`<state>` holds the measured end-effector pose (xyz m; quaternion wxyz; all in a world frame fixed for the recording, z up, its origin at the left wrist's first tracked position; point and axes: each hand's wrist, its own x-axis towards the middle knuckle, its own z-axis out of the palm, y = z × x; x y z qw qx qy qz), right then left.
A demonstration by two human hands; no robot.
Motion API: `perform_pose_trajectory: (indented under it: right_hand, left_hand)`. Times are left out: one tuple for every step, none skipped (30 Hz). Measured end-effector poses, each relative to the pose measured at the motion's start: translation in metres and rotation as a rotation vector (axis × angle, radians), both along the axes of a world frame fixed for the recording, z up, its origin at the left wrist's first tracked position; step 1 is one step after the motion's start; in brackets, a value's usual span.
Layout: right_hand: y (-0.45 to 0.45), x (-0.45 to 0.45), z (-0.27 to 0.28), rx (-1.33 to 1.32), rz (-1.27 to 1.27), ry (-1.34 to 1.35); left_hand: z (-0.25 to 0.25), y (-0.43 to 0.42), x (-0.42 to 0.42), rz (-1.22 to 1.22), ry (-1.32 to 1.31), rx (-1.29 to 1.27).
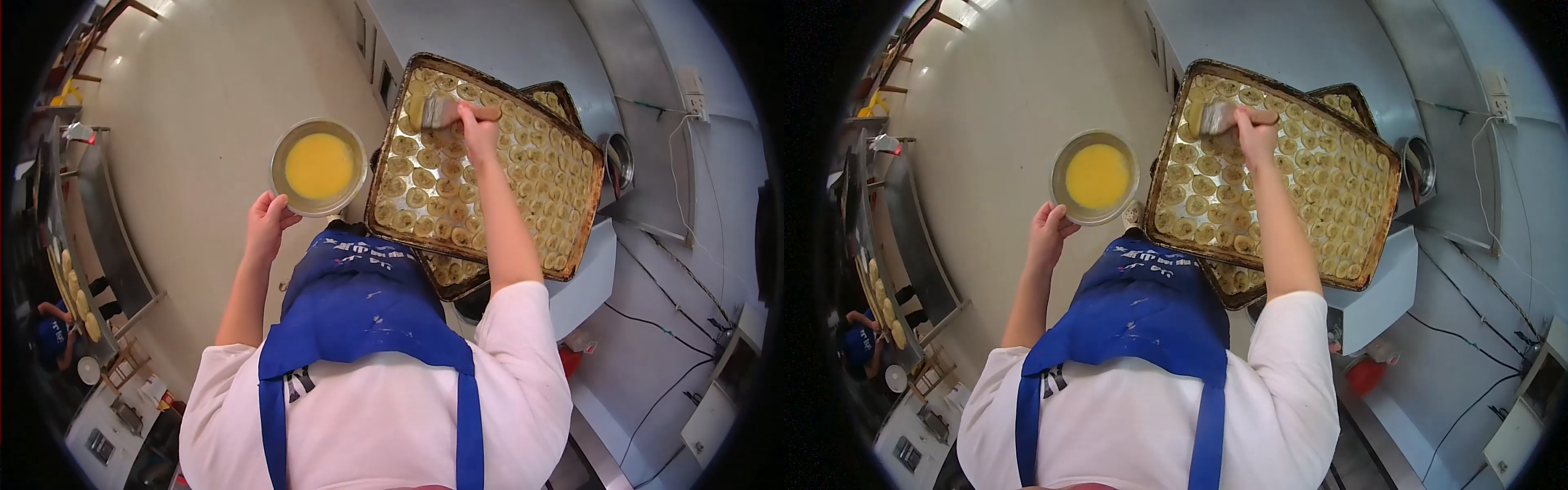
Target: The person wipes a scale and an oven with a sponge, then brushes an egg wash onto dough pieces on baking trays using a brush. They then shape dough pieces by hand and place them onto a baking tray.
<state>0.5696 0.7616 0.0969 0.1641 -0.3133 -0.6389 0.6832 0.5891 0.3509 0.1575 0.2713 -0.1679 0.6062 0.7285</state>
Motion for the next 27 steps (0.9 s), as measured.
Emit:
perform_pose_trajectory:
  right_hand:
    - [-0.009,0.016,0.005,0.015,0.048,-0.025]
    - [-0.018,0.033,0.01,0.03,0.097,-0.05]
    - [-0.022,0.054,0.001,0.181,0.18,-0.206]
    - [-0.037,0.069,0.028,0.292,0.344,-0.185]
    - [-0.041,0.083,0.021,0.231,0.335,-0.195]
    - [-0.046,0.093,0.028,0.209,0.359,-0.175]
    - [-0.052,0.103,0.035,0.185,0.384,-0.155]
    - [-0.058,0.111,0.04,0.183,0.434,-0.169]
    - [-0.064,0.118,0.044,0.18,0.48,-0.183]
    - [-0.065,0.123,0.053,0.224,0.597,-0.243]
    - [-0.065,0.127,0.058,0.265,0.633,-0.272]
    - [-0.06,0.132,0.057,0.225,0.601,-0.27]
    - [-0.051,0.139,0.056,0.184,0.569,-0.268]
    - [-0.04,0.148,0.055,0.203,0.5,-0.283]
    - [-0.025,0.161,0.055,0.221,0.432,-0.297]
    - [-0.009,0.175,0.057,0.24,0.358,-0.321]
    - [0.01,0.193,0.06,0.259,0.281,-0.346]
    - [0.033,0.216,0.054,0.285,0.217,-0.372]
    - [0.047,0.233,0.066,0.286,0.135,-0.413]
    - [0.065,0.257,0.06,0.306,0.066,-0.337]
    - [0.082,0.28,0.057,0.413,-0.014,-0.374]
    - [0.095,0.3,0.059,0.468,-0.077,-0.338]
    - [0.108,0.319,0.06,0.526,-0.143,-0.355]
    - [0.115,0.33,0.068,0.597,-0.204,-0.443]
    - [0.12,0.336,0.078,0.665,-0.261,-0.531]
    - [0.119,0.337,0.084,0.818,-0.254,-0.644]
    - [0.114,0.333,0.089,0.97,-0.239,-0.757]
  left_hand:
    - [0.001,0.002,-0.001,0.001,0.001,0.007]
    - [0.002,0.003,-0.002,0.002,0.001,0.014]
    - [0.0,0.003,-0.003,-0.005,0.007,0.023]
    - [-0.004,0.003,-0.005,-0.013,0.013,0.032]
    - [-0.005,0.005,-0.007,-0.02,0.021,0.041]
    - [-0.006,0.007,-0.009,-0.026,0.023,0.044]
    - [-0.005,0.009,-0.011,-0.031,0.024,0.045]
    - [-0.005,0.01,-0.012,-0.04,0.025,0.044]
    - [-0.005,0.012,-0.013,-0.051,0.025,0.054]
    - [-0.006,0.013,-0.014,-0.066,0.025,0.064]
    - [-0.006,0.016,-0.016,-0.083,0.024,0.076]
    - [-0.005,0.02,-0.016,-0.087,0.028,0.064]
    - [-0.002,0.023,-0.017,-0.092,0.03,0.05]
    - [0.0,0.025,-0.016,-0.098,0.03,0.035]
    - [0.001,0.026,-0.015,-0.098,0.032,0.033]
    - [0.001,0.026,-0.015,-0.099,0.033,0.03]
    - [0.001,0.028,-0.014,-0.103,0.035,0.029]
    - [0.006,0.032,-0.013,-0.106,0.034,0.003]
    - [0.014,0.037,-0.011,-0.11,0.034,-0.022]
    - [0.018,0.043,-0.01,-0.116,0.034,-0.042]
    - [0.016,0.046,-0.009,-0.13,0.043,-0.023]
    - [0.014,0.043,-0.008,-0.146,0.047,-0.006]
    - [0.013,0.043,-0.009,-0.167,0.056,0.011]
    - [0.012,0.046,-0.01,-0.158,0.044,0.022]
    - [0.012,0.049,-0.01,-0.169,0.041,0.026]
    - [0.013,0.051,-0.009,-0.174,0.037,0.028]
    - [0.013,0.053,-0.01,-0.174,0.034,0.028]
